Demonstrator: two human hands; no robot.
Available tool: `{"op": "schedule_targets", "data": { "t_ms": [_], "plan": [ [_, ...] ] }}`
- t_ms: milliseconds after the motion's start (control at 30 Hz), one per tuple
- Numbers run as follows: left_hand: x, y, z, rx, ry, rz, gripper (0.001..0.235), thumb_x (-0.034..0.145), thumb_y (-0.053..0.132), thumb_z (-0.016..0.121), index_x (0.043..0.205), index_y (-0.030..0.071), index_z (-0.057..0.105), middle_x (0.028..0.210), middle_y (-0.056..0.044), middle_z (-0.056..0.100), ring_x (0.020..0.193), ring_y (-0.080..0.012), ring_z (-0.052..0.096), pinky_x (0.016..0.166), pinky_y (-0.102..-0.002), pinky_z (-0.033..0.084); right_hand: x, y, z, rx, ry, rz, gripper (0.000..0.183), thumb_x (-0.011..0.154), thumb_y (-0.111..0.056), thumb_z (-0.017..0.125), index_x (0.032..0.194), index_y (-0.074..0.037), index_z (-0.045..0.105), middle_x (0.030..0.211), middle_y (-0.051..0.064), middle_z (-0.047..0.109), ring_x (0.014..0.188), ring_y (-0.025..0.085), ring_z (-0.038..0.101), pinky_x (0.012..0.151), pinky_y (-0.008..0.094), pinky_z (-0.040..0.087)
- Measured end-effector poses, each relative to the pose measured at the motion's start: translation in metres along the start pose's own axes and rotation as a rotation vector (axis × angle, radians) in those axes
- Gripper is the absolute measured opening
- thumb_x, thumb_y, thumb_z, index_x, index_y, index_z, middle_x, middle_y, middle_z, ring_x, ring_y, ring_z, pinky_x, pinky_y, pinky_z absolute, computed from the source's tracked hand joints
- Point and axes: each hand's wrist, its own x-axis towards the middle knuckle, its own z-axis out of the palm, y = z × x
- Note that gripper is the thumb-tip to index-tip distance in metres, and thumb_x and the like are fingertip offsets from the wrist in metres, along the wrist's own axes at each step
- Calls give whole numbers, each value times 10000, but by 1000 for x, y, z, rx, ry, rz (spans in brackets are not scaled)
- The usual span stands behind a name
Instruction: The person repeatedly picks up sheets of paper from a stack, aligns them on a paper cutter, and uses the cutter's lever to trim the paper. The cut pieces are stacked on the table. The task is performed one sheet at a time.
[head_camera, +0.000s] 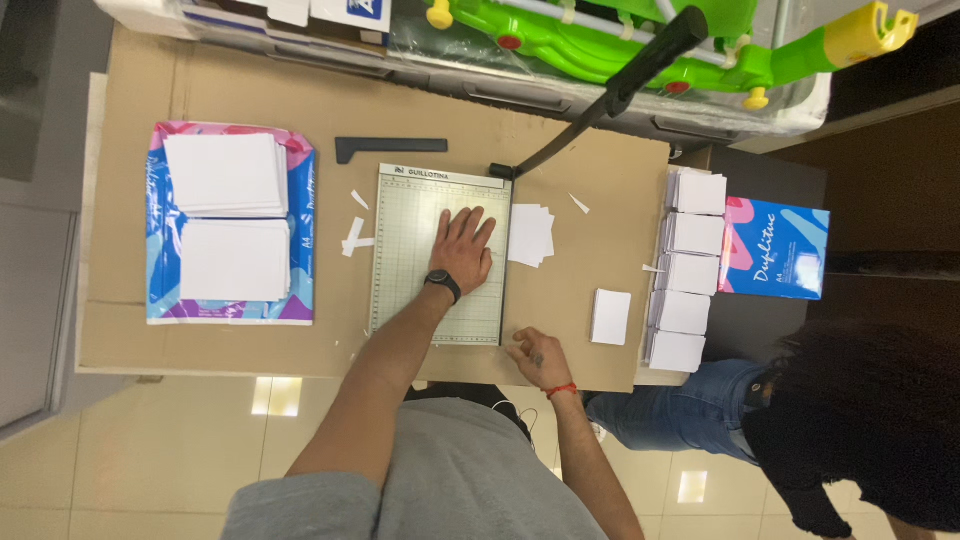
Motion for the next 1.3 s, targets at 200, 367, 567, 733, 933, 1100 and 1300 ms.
{"op": "schedule_targets", "data": {
  "t_ms": [200,367,567,733,933,1100,1300],
  "plan": [
    [-107,-43,-50,-93,-240,104,640,1190,366,635,1795,173,715,1975,-135,542,1887,-416,426,1578,-693,286,6,-71,44,-119,-38,-137,366,1166,-255,910,1466,-45,911,1147,282,954,1162,486,939,979,594,762],
    [-247,-107,-135,-317,-255,117,519,1164,132,633,1658,99,790,1903,-193,583,1865,-487,434,1530,-730,374,32,-194,103,-249,-26,-439,299,1215,-346,838,1405,-122,895,1080,249,948,1119,502,930,992,634,750],
    [-379,-194,-121,-494,-520,-296,511,1287,334,586,1747,158,721,1688,-167,775,1635,-389,726,1332,-600,615,74,-332,222,-376,-91,-738,245,1205,-383,781,1325,-209,905,1138,116,917,1101,382,904,977,518,707],
    [-423,-254,-136,-362,-434,-479,523,1255,403,645,1729,233,786,1607,-113,844,1557,-368,778,1212,-574,684,86,-417,287,-619,198,-1038,449,1104,-389,955,1495,-169,916,1653,227,761,1369,458,802,1078,564,692],
    [-420,-284,-167,-412,-355,-618,496,1276,359,653,1727,212,796,1623,-151,848,1621,-382,759,1266,-582,659,89,-450,302,-760,32,-816,723,1172,-524,932,1774,-157,773,1809,297,686,1426,437,818,1128,571,719],
    [-422,-293,-157,-441,-328,-560,513,1253,361,684,1729,197,785,1557,-172,868,1535,-416,801,1200,-617,688,110,-441,299,-795,23,-804,812,1111,-642,951,1778,-211,782,1802,181,757,1458,418,836,1126,620,750],
    [-418,-295,-155,-496,-325,-545,492,1261,318,680,1717,159,777,1514,-212,866,1498,-445,819,1192,-625,692,113,-451,288,-793,-30,-789,601,1196,-274,788,1793,-219,756,1655,168,865,1361,395,901,1093,602,760]
  ]
}}
